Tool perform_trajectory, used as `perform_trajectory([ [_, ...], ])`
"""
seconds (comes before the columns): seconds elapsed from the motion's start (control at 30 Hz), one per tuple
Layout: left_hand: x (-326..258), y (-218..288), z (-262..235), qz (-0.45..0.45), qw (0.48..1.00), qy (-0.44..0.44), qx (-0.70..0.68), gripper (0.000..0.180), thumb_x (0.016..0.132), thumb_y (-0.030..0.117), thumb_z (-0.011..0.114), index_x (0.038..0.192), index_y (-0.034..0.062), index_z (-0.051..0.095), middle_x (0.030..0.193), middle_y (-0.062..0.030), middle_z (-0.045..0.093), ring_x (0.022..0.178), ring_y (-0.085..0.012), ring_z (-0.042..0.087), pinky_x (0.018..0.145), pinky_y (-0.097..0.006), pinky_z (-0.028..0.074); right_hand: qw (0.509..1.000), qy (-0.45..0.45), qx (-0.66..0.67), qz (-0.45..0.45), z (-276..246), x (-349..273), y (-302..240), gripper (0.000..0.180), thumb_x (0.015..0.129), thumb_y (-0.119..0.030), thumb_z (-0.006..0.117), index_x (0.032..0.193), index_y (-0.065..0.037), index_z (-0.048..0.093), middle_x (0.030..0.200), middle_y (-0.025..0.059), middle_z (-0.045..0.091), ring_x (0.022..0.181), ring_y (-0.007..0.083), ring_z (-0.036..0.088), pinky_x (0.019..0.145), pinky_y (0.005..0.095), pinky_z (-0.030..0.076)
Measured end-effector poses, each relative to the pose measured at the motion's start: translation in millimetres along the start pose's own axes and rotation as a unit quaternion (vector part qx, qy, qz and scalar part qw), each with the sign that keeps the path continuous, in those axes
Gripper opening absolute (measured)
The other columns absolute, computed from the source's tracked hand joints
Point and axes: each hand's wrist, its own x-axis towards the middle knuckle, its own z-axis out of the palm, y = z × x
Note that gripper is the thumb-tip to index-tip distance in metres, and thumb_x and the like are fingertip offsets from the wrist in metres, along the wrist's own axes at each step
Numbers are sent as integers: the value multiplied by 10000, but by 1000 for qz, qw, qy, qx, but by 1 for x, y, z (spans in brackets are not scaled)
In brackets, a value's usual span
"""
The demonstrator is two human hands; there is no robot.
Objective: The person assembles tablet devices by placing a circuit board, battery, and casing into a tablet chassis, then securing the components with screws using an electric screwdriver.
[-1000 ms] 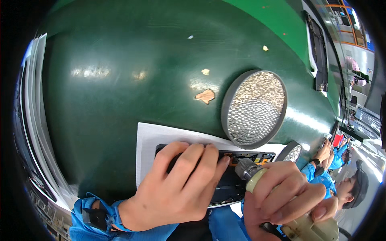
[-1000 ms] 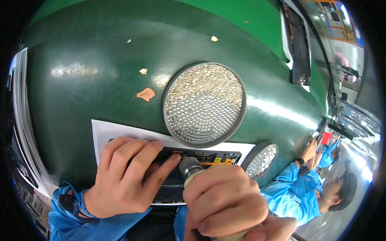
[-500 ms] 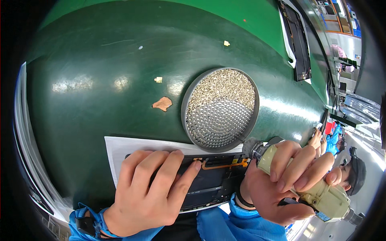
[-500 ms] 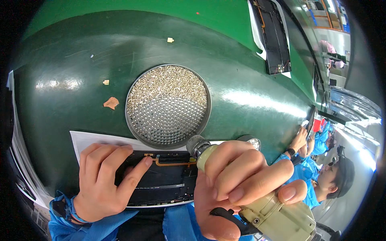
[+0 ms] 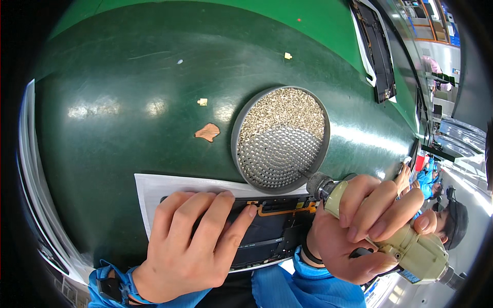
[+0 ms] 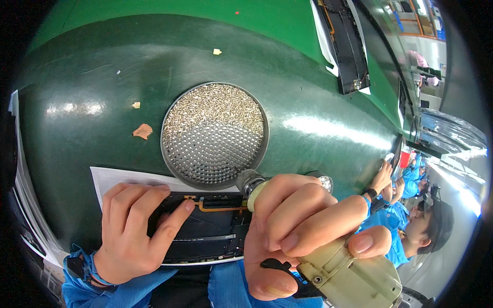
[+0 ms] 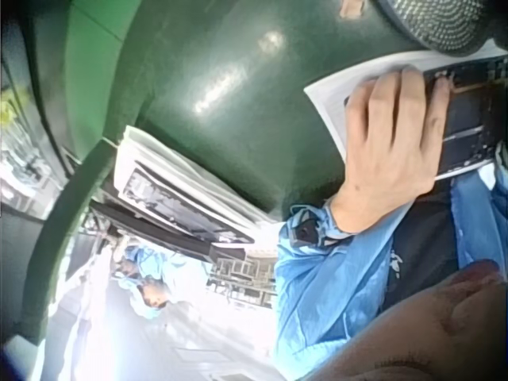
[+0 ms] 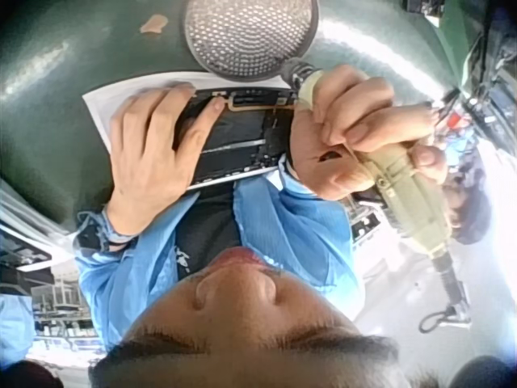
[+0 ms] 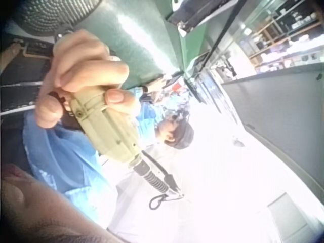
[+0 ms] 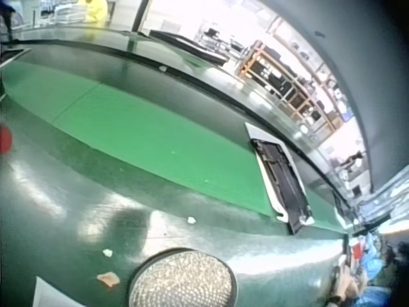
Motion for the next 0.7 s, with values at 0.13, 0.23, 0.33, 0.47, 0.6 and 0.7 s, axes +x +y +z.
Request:
perform_trajectory([
  [0.13, 3, -2, 3, 1, 1000, 0, -3, 274, 819, 152, 752, 1074, 70, 809, 1161, -130, 663, 1009, -286, 629, 843, -452, 526, 1000, 4, -2, 11, -5, 0, 2, 547, 949, -254, 783, 1272, -58, 387, 927, 28, 455, 618, 63, 467, 509, 208, 398],
  [0.23, 4, -3, 4, 2, 1000, -1, -4, 278, 823, 153, 750, 1082, 68, 806, 1169, -130, 661, 1015, -286, 628, 845, -451, 526, 1000, -5, -2, 8, -6, 1, 3, 531, 959, -256, 767, 1275, -60, 388, 926, 30, 458, 619, 60, 468, 510, 211, 398],
  [0.33, 4, -3, 4, 2, 1000, -1, -4, 279, 828, 155, 749, 1087, 67, 805, 1171, -130, 660, 1018, -286, 628, 844, -451, 525, 1000, 2, -3, 8, -3, 2, 5, 510, 969, -256, 748, 1275, -60, 389, 925, 31, 462, 617, 57, 470, 507, 216, 397],
  [0.47, 4, -2, 4, 2, 1000, 2, 3, 278, 835, 159, 748, 1089, 59, 800, 1171, -136, 661, 1024, -289, 630, 848, -449, 529, 1000, -5, -6, 9, -2, 3, 5, 502, 972, -255, 743, 1274, -58, 393, 926, 30, 469, 619, 62, 479, 512, 224, 400],
  [0.6, 4, -2, 4, -1, 1000, 6, -1, 254, 830, 151, 755, 1057, 49, 805, 1164, -143, 670, 1036, -290, 633, 859, -444, 536, 1000, 22, -4, -7, 2, 1, -3, 517, 960, -272, 769, 1258, -51, 409, 936, 29, 473, 613, 72, 483, 525, 226, 407],
  [0.7, 5, 4, 5, -17, 999, 22, -38, 350, 708, 133, 808, 1055, 94, 837, 1182, -133, 671, 1056, -306, 621, 898, -466, 529, 999, -31, 27, 28, -3, 10, -36, 560, 972, -311, 762, 1313, -53, 402, 943, 22, 499, 638, 97, 502, 525, 240, 430],
])
